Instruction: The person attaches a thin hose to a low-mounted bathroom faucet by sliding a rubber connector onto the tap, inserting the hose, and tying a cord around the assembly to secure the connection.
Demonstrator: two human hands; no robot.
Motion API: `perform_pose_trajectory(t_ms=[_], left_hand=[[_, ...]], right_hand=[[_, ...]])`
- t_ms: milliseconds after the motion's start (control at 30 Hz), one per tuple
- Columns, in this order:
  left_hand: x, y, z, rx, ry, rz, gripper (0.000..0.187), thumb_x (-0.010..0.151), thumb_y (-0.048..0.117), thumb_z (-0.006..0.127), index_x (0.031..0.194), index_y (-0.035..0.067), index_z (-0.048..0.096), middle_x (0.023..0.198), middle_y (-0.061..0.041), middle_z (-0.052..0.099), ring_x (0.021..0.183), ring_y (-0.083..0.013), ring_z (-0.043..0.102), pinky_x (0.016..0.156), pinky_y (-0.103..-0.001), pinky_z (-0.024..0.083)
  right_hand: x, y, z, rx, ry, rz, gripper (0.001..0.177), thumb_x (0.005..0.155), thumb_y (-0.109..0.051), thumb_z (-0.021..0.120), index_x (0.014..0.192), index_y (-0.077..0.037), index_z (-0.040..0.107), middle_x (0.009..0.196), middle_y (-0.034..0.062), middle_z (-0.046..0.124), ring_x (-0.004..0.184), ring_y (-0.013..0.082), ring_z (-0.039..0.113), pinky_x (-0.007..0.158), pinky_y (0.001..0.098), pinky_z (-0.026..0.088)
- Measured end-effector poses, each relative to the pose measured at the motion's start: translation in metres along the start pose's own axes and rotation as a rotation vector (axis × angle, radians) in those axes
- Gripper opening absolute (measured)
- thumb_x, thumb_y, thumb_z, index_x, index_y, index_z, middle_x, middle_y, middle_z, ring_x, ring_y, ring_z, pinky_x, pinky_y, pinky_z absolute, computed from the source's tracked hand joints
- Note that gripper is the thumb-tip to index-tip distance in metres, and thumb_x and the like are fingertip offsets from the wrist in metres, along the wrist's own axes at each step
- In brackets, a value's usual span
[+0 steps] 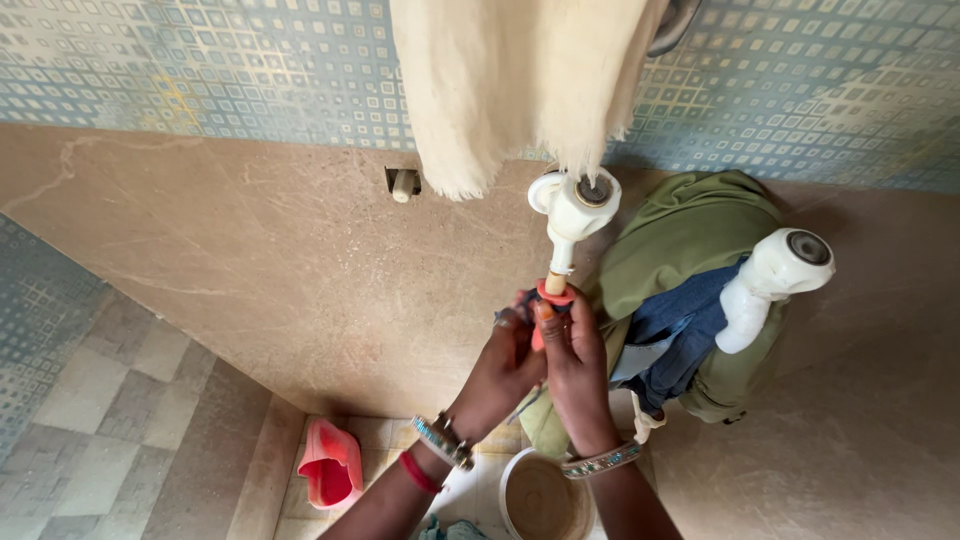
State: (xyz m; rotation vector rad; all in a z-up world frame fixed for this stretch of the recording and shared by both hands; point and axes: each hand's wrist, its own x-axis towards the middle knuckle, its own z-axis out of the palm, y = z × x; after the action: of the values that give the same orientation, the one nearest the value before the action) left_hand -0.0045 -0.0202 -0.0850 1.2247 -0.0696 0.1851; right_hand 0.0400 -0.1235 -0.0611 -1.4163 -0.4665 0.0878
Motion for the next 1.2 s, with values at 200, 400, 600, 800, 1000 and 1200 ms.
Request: perform_pose_trajectory(t_ms=[200,400,600,800,1000,1200], left_hand=[[-0.04,-0.015,-0.02,0.27,-0.035,-0.38,0.034,0.104,0.035,0.051,0.112,0.004,0.062,0.08,-0.004,0.068,0.072,-0.0113,0.063,0.068,-0.025,0.051],[-0.047,-0.012,-0.021,0.302,0.025,-0.192,0.037,0.109,0.034,0.052,0.103,-0.002,0.061,0.073,-0.003,0.053,0.068,-0.0114,0.047,0.064,-0.029,0.044],[-0.043,-0.005,-0.011,0.374,0.089,-0.112,0.03,0.104,0.029,0.055,0.104,0.0,0.063,0.074,-0.003,0.065,0.067,-0.0112,0.059,0.065,-0.029,0.052],[-0.04,-0.008,0.003,0.456,0.151,-0.195,0.029,0.103,0.027,0.056,0.098,0.0,0.064,0.063,-0.004,0.06,0.057,-0.0126,0.056,0.057,-0.031,0.047],[-0.051,-0.002,0.009,0.37,0.197,-0.195,0.033,0.105,0.029,0.057,0.093,-0.001,0.062,0.063,-0.001,0.055,0.058,-0.0105,0.046,0.055,-0.028,0.043],[-0.064,0.019,0.003,0.364,0.208,-0.304,0.036,0.104,0.031,0.058,0.089,-0.001,0.063,0.061,-0.001,0.051,0.055,-0.0114,0.042,0.052,-0.029,0.038]], right_hand=[[0.01,0.005,0.008,0.35,0.032,0.033,0.038,0.112,-0.028,0.05,0.136,0.001,0.051,0.089,0.0019,0.049,0.067,0.0073,0.041,0.06,0.0229,0.039],[0.007,-0.015,0.016,0.291,0.012,-0.001,0.039,0.107,-0.025,0.048,0.139,-0.003,0.048,0.088,0.0028,0.054,0.067,0.0086,0.048,0.062,0.0242,0.045],[0.005,-0.007,0.005,-0.005,-0.08,-0.167,0.033,0.111,-0.021,0.048,0.137,-0.001,0.047,0.084,0.0068,0.061,0.078,0.0144,0.061,0.075,0.0284,0.054],[-0.015,0.008,-0.002,-0.174,0.013,0.017,0.024,0.108,-0.023,0.049,0.118,-0.001,0.05,0.087,0.0092,0.065,0.081,0.0168,0.071,0.069,0.0315,0.058],[-0.01,-0.019,0.009,-0.055,0.002,-0.186,0.032,0.114,-0.027,0.042,0.132,-0.001,0.045,0.113,0.0102,0.064,0.094,0.0172,0.066,0.082,0.0316,0.055],[-0.003,-0.038,0.03,0.365,0.048,0.112,0.025,0.108,-0.031,0.044,0.111,-0.006,0.047,0.083,0.0066,0.051,0.047,0.0085,0.039,0.043,0.0273,0.039]])
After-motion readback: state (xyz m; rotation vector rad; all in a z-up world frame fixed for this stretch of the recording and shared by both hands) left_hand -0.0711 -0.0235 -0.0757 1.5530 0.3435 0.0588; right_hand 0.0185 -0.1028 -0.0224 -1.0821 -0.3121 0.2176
